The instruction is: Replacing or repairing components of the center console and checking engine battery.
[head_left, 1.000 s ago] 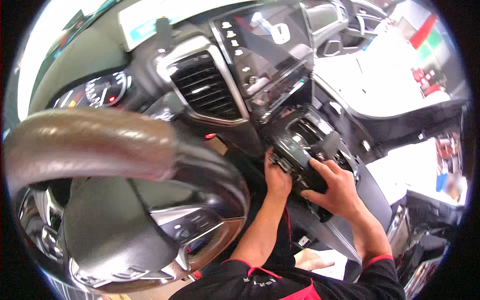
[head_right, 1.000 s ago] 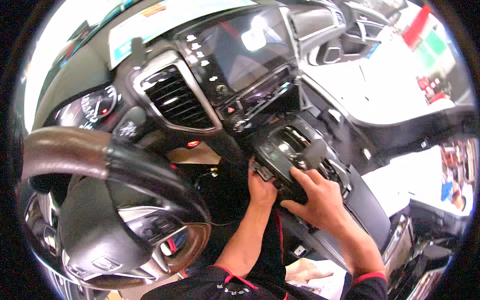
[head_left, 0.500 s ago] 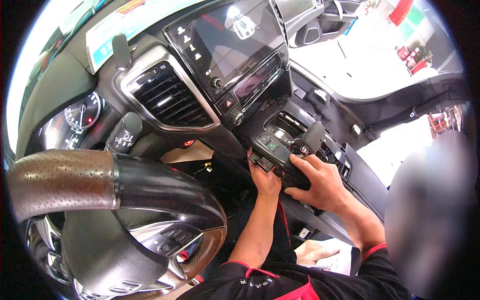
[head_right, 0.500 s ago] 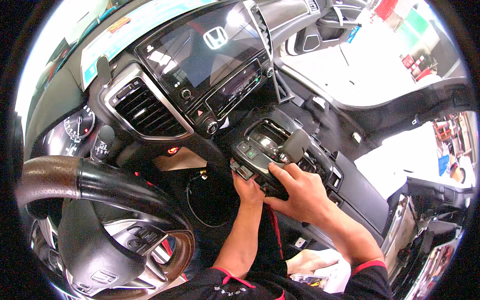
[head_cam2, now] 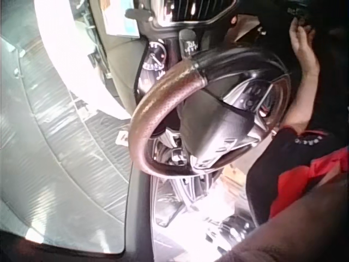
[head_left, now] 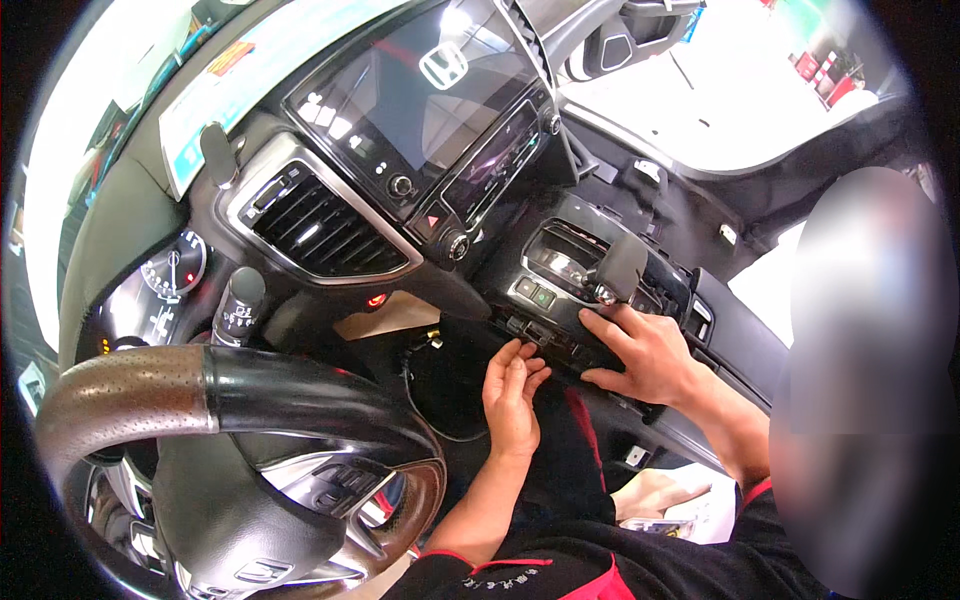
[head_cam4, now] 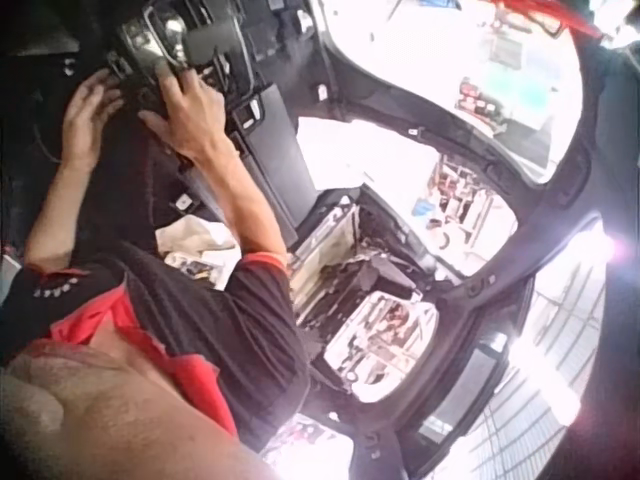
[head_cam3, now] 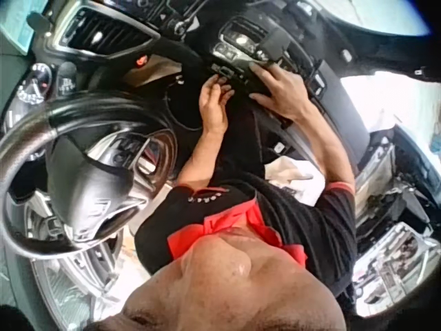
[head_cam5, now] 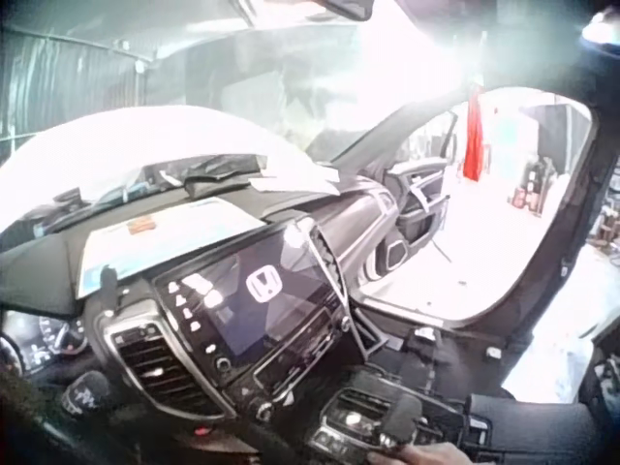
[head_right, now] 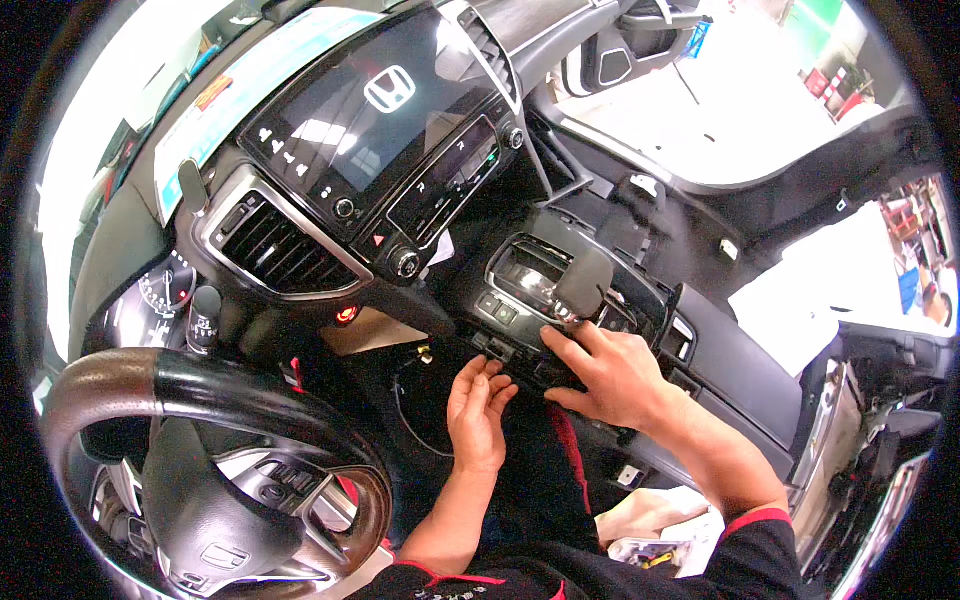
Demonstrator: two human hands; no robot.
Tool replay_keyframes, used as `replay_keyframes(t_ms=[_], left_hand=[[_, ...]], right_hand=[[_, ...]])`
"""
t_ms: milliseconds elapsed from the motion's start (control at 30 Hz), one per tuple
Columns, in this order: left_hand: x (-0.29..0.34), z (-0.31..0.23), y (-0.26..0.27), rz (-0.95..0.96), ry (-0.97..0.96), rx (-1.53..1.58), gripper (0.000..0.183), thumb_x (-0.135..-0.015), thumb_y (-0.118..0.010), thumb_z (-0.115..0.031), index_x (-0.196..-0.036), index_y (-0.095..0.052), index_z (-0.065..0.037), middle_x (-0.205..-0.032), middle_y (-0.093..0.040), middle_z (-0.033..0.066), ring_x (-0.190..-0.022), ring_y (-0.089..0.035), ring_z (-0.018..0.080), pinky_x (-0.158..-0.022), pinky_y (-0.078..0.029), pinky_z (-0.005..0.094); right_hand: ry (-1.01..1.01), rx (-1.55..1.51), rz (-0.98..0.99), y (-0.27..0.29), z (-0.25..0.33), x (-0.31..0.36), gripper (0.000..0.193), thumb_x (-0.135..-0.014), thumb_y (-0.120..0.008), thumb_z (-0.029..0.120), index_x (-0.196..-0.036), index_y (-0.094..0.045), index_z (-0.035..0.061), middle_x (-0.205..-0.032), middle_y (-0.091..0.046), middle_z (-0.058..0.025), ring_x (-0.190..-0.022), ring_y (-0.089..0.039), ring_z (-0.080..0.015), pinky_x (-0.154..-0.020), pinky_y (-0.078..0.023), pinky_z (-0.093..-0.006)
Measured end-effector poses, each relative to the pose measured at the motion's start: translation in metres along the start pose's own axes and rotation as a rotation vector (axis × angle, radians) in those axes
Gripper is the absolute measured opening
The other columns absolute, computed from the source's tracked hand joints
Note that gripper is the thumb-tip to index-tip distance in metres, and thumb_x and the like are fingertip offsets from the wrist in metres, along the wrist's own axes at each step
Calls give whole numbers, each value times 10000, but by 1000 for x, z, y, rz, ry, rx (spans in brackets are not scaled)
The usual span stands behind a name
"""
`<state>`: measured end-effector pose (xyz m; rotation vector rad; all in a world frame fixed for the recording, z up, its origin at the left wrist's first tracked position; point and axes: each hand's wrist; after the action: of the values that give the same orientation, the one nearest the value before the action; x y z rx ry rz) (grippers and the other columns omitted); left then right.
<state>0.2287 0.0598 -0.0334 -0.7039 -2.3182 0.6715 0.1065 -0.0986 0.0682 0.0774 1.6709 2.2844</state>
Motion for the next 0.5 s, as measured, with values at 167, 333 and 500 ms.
replay_keyframes(t_ms=[167, 333, 500], left_hand=[[7, 3, 8, 18, -54, -121, 273, -1009, -596, -172, -1248, -586, -42, -1143, -650, 84, -954, -646, 163, -875, -565, 333], [10, 6, 20, 151, -61, -158, 302, -1035, -575, -187, -1284, -572, -16, -1179, -658, 101, -999, -640, 162, -899, -549, 331], [15, -12, 37, 70, -120, -292, 268, -1034, -579, -179, -1247, -593, -18, -1136, -678, 106, -965, -650, 160, -893, -549, 332]], right_hand=[[77, 64, 16, 4, 8, 1, 647, -766, -796, 384, -1317, -594, 112, -1274, -597, -173, -1116, -605, -349, -933, -484, -472], [29, 30, -148, 20, 8, 25, 488, -718, -808, 221, -1151, -655, 54, -1129, -655, -159, -966, -629, -363, -847, -499, -459], [163, -252, -256, 34, 22, 0, 302, -791, -763, 110, -1073, -674, 46, -915, -679, -119, -784, -654, -326, -696, -518, -412]])
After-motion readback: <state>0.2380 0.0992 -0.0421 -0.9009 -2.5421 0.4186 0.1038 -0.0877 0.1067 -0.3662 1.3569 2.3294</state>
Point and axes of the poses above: each hand's wrist, its own x-axis away from the middle knuckle, its own y-axis out of the back of the hand, z = x × y
